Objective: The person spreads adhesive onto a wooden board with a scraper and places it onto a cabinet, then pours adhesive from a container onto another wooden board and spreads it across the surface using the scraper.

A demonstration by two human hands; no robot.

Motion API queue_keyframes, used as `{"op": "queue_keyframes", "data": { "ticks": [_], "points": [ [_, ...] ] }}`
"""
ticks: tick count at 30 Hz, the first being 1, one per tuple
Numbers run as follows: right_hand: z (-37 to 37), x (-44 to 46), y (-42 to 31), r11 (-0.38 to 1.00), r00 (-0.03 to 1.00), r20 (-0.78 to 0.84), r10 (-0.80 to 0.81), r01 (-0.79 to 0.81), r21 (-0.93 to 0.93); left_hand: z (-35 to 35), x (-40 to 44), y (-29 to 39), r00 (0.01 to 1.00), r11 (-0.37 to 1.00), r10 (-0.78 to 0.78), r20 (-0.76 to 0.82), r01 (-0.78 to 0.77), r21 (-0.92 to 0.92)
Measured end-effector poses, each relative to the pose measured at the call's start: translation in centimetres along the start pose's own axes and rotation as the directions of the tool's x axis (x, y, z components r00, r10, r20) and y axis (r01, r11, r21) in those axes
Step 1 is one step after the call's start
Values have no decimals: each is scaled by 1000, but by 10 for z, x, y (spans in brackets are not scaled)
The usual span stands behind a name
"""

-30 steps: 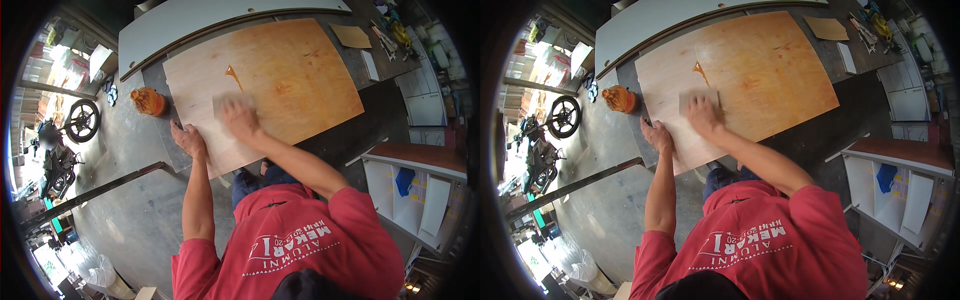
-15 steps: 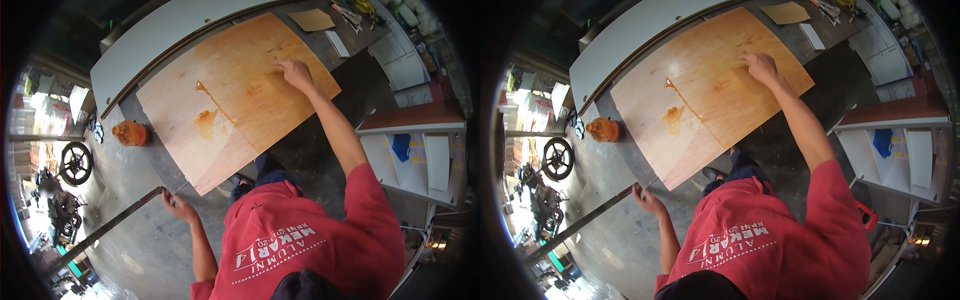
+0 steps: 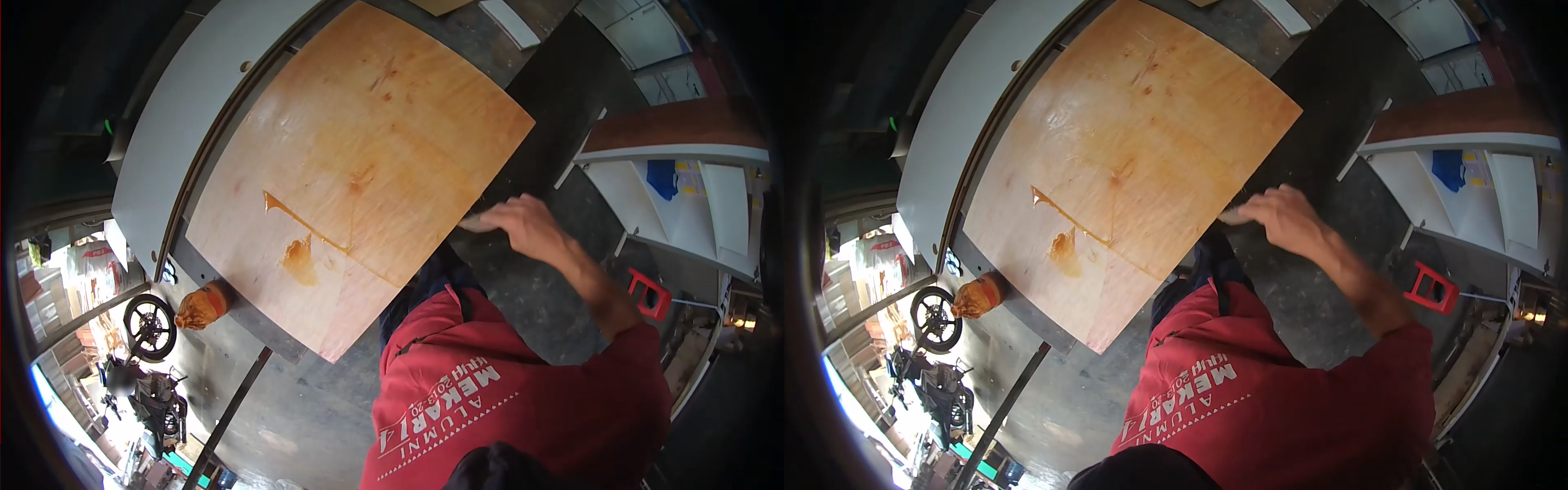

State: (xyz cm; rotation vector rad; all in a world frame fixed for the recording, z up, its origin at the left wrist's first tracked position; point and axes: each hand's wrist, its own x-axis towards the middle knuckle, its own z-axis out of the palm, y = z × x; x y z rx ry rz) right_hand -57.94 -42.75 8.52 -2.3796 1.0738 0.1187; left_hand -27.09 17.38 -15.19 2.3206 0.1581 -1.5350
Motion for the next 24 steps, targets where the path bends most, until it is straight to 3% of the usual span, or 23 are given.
{"op": "queue_keyframes", "data": {
  "ticks": [3, 4, 5, 6, 8, 11, 15, 18, 19, 21, 22, 24],
  "points": [
    [-22, 25, 23, 994, 932, -347, 106, -106, 18, 3, 16, 30, 994, 994, 99, 35, -97, -52],
    [-15, 39, 43, 990, 850, -515, 111, -137, -13, 2, 21, 41, 989, 988, 140, 49, -137, -65],
    [-28, 52, 36, 974, 826, -523, 209, -221, 41, 0, 26, 51, 981, 980, 187, 53, -183, -85],
    [-23, 67, 36, 978, 823, -533, 198, -204, 49, -1, 29, 60, 971, 968, 233, 49, -227, -110],
    [2, 96, 32, 915, 837, -431, 335, -398, -62, -10, 34, 75, 959, 944, 282, 14, -274, -185],
    [56, 139, -22, 926, 822, -502, 269, -364, -100, -32, 38, 87, 982, 861, 157, -108, -189, -471],
    [89, 183, -129, 969, 841, -509, 185, -244, -50, -48, 43, 65, 970, 853, 204, -129, -241, -463],
    [115, 233, -202, 980, 816, -547, 187, -194, 46, -48, 77, 8, 969, 815, 218, -113, -244, -525],
    [116, 250, -225, 985, 818, -553, 159, -169, 32, -49, 88, -19, 950, 823, 300, -92, -306, -478],
    [114, 283, -260, 998, 881, -472, 1, 29, 55, -50, 105, -69, 900, 809, 430, -65, -417, -415],
    [116, 298, -267, 998, 883, -468, -26, 51, 42, -49, 111, -95, 877, 773, 471, -98, -464, -432],
    [124, 324, -282, 961, 874, -412, -259, 191, -200, -43, 112, -139, 821, 691, 537, -194, -560, -457]
  ]
}}
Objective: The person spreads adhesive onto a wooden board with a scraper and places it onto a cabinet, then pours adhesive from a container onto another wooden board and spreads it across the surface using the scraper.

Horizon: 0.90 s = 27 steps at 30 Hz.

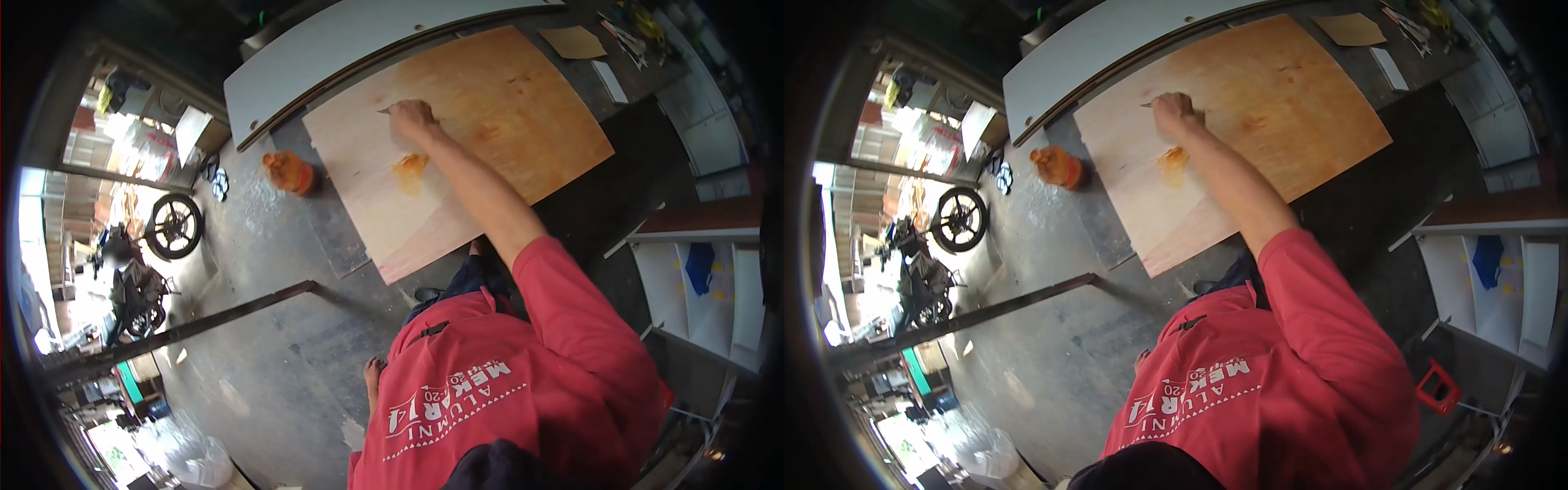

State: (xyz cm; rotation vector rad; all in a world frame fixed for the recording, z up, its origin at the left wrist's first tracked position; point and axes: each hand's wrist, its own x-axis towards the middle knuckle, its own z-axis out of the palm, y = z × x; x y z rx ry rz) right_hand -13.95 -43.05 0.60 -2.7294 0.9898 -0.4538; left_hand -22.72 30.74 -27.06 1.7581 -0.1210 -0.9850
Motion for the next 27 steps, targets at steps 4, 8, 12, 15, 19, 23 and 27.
{"op": "queue_keyframes", "data": {
  "ticks": [4, 8, 12, 15, 19, 23, 27],
  "points": [
    [-41, -19, 11, 974, 958, 187, -218, 201, 109, -6, -61, -45, 950, 944, -233, -208, 170, -281],
    [-84, -113, 11, 970, 923, 309, -229, 190, 152, 15, -103, -65, 757, 730, -602, -252, 395, -557],
    [-101, -214, 24, 942, 932, 166, -321, 297, 156, 40, -108, -61, 757, 743, -629, -176, 518, -425],
    [-121, -268, 18, 945, 927, 205, -314, 286, 158, 53, -92, -45, 779, 760, -613, -133, 535, -369],
    [-144, -310, 20, 959, 903, 343, -259, 197, 204, 59, -48, 5, 793, 779, -590, -151, 510, -366],
    [-186, -267, 0, 937, 883, 469, 6, -170, 306, 51, 1, 56, 833, 844, -491, -255, 383, -375],
    [-164, -182, 27, 890, 967, 250, 51, -158, 428, 42, 23, 95, 865, 910, -366, -344, 253, -329]
  ]
}}
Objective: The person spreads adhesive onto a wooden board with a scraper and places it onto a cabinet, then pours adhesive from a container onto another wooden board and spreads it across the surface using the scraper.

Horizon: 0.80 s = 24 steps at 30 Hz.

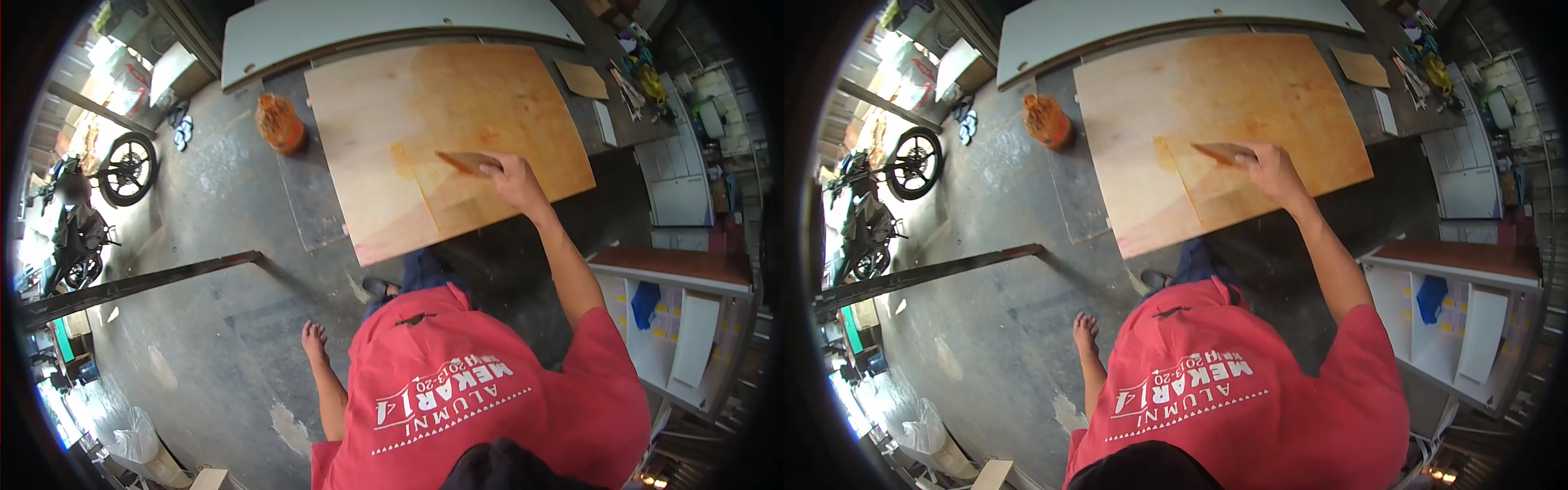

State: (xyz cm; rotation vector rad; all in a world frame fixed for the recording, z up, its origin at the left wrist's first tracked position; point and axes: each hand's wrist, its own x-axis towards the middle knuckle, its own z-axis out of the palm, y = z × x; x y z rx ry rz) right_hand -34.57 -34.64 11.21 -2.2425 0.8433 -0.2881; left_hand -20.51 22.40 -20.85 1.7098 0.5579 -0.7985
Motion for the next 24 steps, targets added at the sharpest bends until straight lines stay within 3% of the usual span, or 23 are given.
{"op": "queue_keyframes", "data": {
  "ticks": [2, 4, 7, 11, 13, 14, 16, 17, 21, 23, 24],
  "points": [
    [0, 54, -5, 997, 994, -73, -82, 82, 5, -1, -3, 0, 999, 999, -32, -19, 33, 34],
    [8, 110, 0, 971, 962, -181, -205, 176, -160, -5, -15, -11, 994, 994, -87, -61, 91, 62],
    [23, 193, 20, 904, 907, -182, -380, 322, -281, -22, -32, -50, 985, 983, -151, -86, 158, 89],
    [55, 287, 60, 831, 870, -140, -472, 387, -399, -33, -55, -118, 981, 974, -173, -86, 183, 136],
    [79, 314, 82, 759, 752, -252, -610, 462, -458, -20, -81, -122, 989, 973, -133, -71, 144, 180],
    [87, 314, 86, 765, 760, -245, -602, 461, -450, -19, -92, -131, 991, 967, -106, -75, 121, 226],
    [96, 308, 84, 728, 765, -194, -614, 454, -514, -18, -94, -138, 981, 974, -191, -34, 194, 119],
    [91, 311, 79, 729, 770, -185, -610, 455, -511, -16, -101, -134, 973, 970, -232, -14, 233, 68],
    [75, 328, 88, 771, 798, -193, -571, 441, -459, 14, -106, -84, 984, 946, -168, 64, 143, 290],
    [76, 331, 95, 765, 804, -175, -569, 440, -470, 40, -101, -27, 936, 933, -340, -94, 348, 87],
    [77, 326, 94, 749, 788, -168, -592, 462, -475, 44, -95, -15, 935, 933, -342, -92, 350, 87]
  ]
}}
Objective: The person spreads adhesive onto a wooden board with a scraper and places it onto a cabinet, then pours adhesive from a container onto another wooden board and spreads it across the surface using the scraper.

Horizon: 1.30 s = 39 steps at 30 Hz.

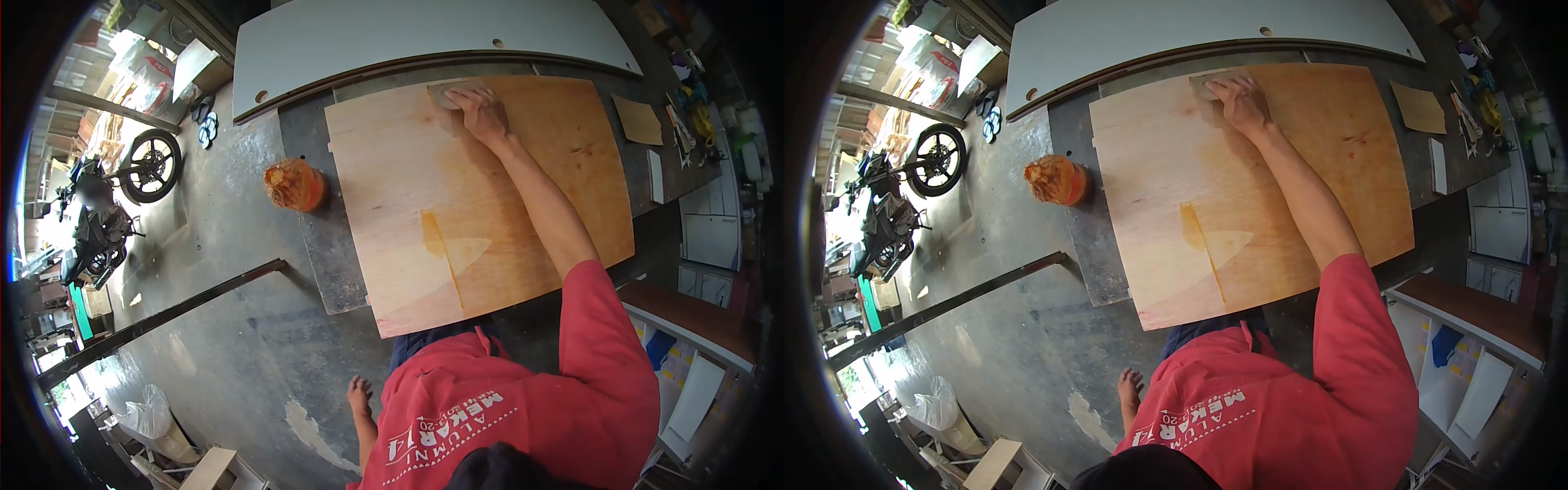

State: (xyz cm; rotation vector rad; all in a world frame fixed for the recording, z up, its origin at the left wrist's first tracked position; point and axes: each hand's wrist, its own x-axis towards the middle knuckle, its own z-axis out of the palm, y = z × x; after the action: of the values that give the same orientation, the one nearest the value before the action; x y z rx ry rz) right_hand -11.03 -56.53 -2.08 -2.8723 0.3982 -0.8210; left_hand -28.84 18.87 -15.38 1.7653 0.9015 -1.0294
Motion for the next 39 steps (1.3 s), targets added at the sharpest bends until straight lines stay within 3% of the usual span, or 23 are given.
{"op": "queue_keyframes", "data": {
  "ticks": [2, 5, 7, 11, 14, 19, 23, 26, 29, 31, 34, 36, 38, 39],
  "points": [
    [-2, 2, -1, 999, 999, -7, -34, 34, 0, 2, 4, 23, 988, 988, 145, -63, -148, -46],
    [2, 9, 4, 998, 998, 61, 6, -9, 57, 6, 2, 49, 979, 979, 200, -37, -201, -32],
    [14, 15, 9, 1000, 999, -36, -18, 18, 7, 5, 3, 53, 979, 979, 200, -27, -200, -24],
    [21, 27, 11, 999, 1000, 1, -29, 29, 31, 0, 0, 39, 988, 989, 147, -41, -147, 12],
    [8, 17, -3, 997, 996, -64, -68, 70, 22, -1, 0, 17, 996, 996, 84, -42, -84, -2],
    [-6, -1, -1, 991, 994, -90, -65, 53, -123, -2, -4, -23, 998, 999, -54, -11, 54, -3],
    [-4, -11, 10, 995, 999, -41, -24, 20, -101, -2, -1, -35, 996, 996, -90, 6, 90, 24],
    [-18, -21, 0, 990, 997, 45, -63, 68, -121, 3, -1, -32, 997, 996, -70, -37, 68, -63],
    [-32, -10, 9, 987, 999, 19, 48, -45, -152, 11, 2, -19, 999, 998, -24, -24, 22, -60],
    [-31, 6, 18, 945, 952, 113, 284, -258, -201, 14, 4, -9, 999, 999, 17, -39, -19, -39],
    [-17, 27, -1, 931, 920, 200, 337, -295, -214, 16, 6, 4, 997, 998, 53, -52, -56, -43],
    [3, 35, -17, 960, 937, 245, 250, -207, -189, 19, 4, 8, 997, 997, 64, -54, -66, -48],
    [8, 56, -56, 905, 781, 462, 420, -319, -282, 21, 5, 12, 995, 995, 88, -45, -90, -52],
    [10, 56, -63, 904, 786, 453, 420, -319, -284, 23, 6, 10, 996, 996, 72, -43, -74, -53]
  ]
}}
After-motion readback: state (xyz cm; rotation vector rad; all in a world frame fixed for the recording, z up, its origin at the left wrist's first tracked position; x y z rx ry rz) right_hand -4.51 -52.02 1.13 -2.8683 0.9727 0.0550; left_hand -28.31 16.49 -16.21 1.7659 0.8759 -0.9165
